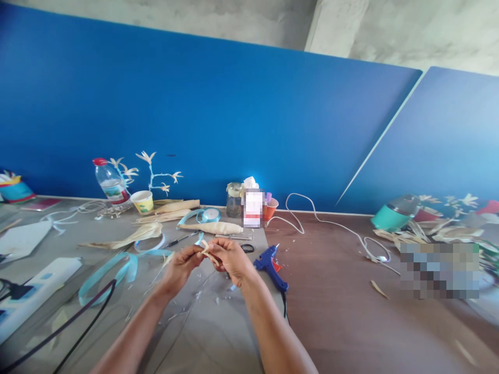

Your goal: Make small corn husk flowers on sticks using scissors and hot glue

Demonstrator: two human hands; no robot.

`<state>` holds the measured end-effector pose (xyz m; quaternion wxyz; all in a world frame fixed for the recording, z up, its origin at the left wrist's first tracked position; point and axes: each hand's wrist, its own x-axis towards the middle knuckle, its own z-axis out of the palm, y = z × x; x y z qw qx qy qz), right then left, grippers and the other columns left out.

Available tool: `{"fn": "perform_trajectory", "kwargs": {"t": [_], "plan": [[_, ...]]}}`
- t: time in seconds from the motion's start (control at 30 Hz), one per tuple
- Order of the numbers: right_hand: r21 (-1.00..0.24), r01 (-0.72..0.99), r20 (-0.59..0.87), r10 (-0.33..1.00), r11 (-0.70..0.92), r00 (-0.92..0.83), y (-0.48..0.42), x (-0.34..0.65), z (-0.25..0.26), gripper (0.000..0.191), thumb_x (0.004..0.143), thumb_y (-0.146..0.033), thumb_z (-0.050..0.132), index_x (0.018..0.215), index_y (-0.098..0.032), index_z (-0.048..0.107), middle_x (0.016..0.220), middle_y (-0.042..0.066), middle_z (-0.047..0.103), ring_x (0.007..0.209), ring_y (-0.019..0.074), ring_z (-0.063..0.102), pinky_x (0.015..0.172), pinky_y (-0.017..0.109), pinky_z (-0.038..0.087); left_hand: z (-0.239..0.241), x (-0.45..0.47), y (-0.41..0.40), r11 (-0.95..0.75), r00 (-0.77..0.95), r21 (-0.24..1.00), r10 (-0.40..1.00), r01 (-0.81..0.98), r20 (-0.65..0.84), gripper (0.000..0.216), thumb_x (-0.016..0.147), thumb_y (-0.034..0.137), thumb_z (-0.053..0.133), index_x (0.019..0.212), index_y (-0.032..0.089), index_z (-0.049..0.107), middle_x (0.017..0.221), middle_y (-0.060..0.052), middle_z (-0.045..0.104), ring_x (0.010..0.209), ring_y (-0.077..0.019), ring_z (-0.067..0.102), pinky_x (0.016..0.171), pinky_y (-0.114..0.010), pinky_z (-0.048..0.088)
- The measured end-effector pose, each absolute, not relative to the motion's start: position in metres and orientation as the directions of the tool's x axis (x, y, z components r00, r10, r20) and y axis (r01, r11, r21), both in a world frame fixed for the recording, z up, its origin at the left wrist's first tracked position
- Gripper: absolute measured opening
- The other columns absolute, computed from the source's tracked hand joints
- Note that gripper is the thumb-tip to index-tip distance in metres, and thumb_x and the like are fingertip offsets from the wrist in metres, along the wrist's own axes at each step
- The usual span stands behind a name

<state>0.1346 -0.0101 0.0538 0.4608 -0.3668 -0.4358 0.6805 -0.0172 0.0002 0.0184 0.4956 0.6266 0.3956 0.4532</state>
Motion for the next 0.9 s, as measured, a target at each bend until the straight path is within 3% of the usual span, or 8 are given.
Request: {"fn": "perform_trajectory", "kwargs": {"t": [0.37,0.9], "plan": [[-0.882,-0.383,-0.125,0.92,-0.274,-0.371,-0.009,0.141,0.051,0.026,0.062,-0.031,0.073,0.066,-0.015,0.052,0.048,-0.005,0.051,0.036,0.002,0.032,0.039,0.016,0.015,0.021,-0.017,0.0,-0.178,0.27,0.984,0.948,0.018,0.166,0.027,0.073,0.04,0.056,0.066,0.015,0.06,0.053,0.004,0.037,0.052,-0.0091,0.029,0.049,-0.023,0.022],[-0.82,-0.475,-0.129,0.912,-0.319,-0.389,-0.006,0.151,0.05,0.025,0.062,-0.027,0.072,0.068,-0.018,0.049,0.052,-0.005,0.052,0.035,0.001,0.024,0.038,0.017,0.014,0.016,-0.018,0.001,-0.134,0.287,0.991,0.949,-0.013,0.132,0.027,0.075,0.04,0.055,0.071,0.014,0.061,0.054,0.005,0.036,0.053,-0.0092,0.029,0.05,-0.023,0.021]]}}
